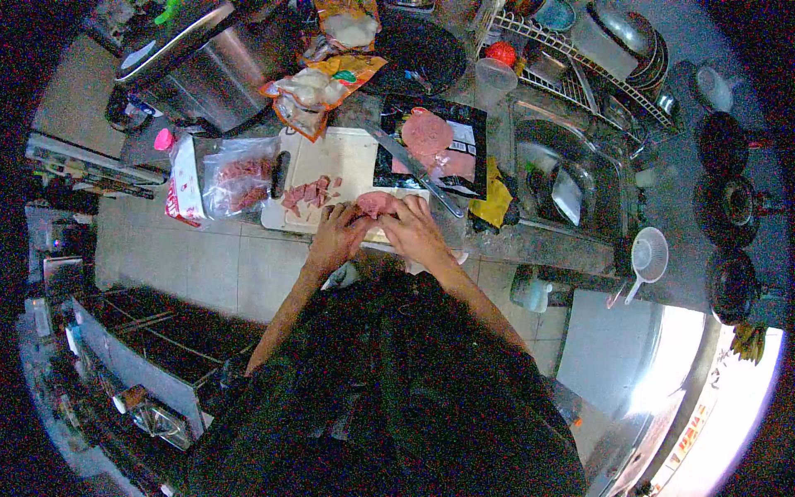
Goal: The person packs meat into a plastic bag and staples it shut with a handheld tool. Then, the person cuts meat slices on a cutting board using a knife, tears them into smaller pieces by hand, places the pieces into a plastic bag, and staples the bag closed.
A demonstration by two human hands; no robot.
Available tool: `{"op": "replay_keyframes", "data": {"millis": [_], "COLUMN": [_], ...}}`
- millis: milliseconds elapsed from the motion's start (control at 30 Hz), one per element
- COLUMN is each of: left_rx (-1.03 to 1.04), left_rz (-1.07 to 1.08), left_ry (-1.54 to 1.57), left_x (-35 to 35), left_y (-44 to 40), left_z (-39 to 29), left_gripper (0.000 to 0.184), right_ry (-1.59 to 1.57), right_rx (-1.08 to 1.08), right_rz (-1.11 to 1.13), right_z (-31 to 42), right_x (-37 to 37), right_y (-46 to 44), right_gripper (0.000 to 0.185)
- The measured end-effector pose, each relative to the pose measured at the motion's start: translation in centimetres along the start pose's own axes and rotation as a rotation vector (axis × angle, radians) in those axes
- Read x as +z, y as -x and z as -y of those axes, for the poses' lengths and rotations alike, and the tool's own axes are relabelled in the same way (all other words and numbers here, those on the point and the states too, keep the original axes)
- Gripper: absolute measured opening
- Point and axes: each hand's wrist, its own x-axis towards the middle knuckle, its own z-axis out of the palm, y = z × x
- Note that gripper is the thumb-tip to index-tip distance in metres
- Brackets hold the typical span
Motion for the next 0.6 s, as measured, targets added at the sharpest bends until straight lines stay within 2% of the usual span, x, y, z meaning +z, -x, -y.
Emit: {"op": "replay_keyframes", "data": {"millis": [233,333,600], "left_rx": [-0.013,-0.041,-0.026], "left_rz": [0.023,-0.001,-0.006], "left_ry": [0.040,0.057,0.019], "left_x": [-0.9,-0.9,0.1], "left_y": [-0.4,-0.5,-0.1], "left_z": [-0.3,-0.2,0.5], "left_gripper": [0.019,0.021,0.020], "right_ry": [0.002,0.024,0.037], "right_rx": [-0.025,-0.023,-0.030], "right_rz": [-0.006,0.039,-0.019], "right_z": [0.1,-0.1,0.0], "right_x": [-0.4,-0.5,-0.4], "right_y": [-0.8,-1.0,-1.5], "right_gripper": [0.013,0.017,0.021]}}
